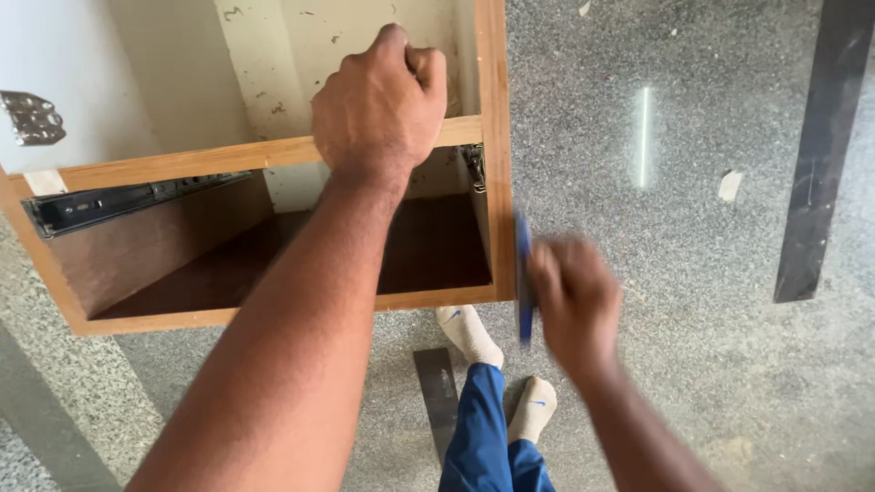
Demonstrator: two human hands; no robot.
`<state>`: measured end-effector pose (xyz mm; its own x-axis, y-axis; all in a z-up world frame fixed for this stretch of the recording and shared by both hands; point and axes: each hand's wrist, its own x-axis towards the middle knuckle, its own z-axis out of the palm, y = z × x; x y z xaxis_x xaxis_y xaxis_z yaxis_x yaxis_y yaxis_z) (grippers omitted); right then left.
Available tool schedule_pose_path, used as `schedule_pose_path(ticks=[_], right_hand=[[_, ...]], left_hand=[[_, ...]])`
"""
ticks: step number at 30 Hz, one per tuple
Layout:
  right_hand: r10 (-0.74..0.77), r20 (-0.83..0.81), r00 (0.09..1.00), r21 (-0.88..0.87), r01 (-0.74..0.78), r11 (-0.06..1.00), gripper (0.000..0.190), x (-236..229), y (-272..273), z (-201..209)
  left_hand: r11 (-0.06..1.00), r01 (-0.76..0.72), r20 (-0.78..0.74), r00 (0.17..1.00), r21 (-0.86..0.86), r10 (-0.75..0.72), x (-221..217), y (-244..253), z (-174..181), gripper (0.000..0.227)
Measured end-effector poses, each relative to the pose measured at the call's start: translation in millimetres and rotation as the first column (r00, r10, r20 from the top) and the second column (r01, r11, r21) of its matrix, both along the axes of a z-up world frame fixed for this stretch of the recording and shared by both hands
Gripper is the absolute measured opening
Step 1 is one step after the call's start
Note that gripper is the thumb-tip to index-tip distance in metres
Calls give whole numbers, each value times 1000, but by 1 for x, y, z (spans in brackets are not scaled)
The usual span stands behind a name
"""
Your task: The person uses a blue scraper to remove residue from the edges and corners of a wooden cabinet. They work methodically along the vertical and horizontal joints, occasionally switching to a metal putty knife to scrape the interior surfaces and corners.
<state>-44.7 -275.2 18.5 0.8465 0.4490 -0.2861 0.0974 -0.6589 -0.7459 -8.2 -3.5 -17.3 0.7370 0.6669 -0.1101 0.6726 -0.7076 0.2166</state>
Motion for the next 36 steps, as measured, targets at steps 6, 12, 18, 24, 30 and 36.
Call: schedule_pose_path(ticks=[6,12,18,24,30,36], right_hand=[[17,101,995,47,-22,999,22,4,8,-12],[-35,26,999,58,34,998,29,33,28,-11],[1,41,999,92,-5,996,26,-4,13,13],[33,251,967,258,-99,961,30,133,98,-38],[-209,50,977,443,166,881,31,110,16,2],[-376,-803,461,237,828,508,48,23,-108,9]], left_hand=[[995,-26,-100,995,-99,16,2,3,-4,34],[999,16,62,998,-31,-14,-1,3,-5,34],[992,-22,-158,987,-128,1,2,3,1,33],[993,-22,-104,995,-115,10,2,-2,20,32],[994,12,41,999,-106,-7,-2,3,4,31],[966,133,381,900,220,-211,-8,-33,46,26]])
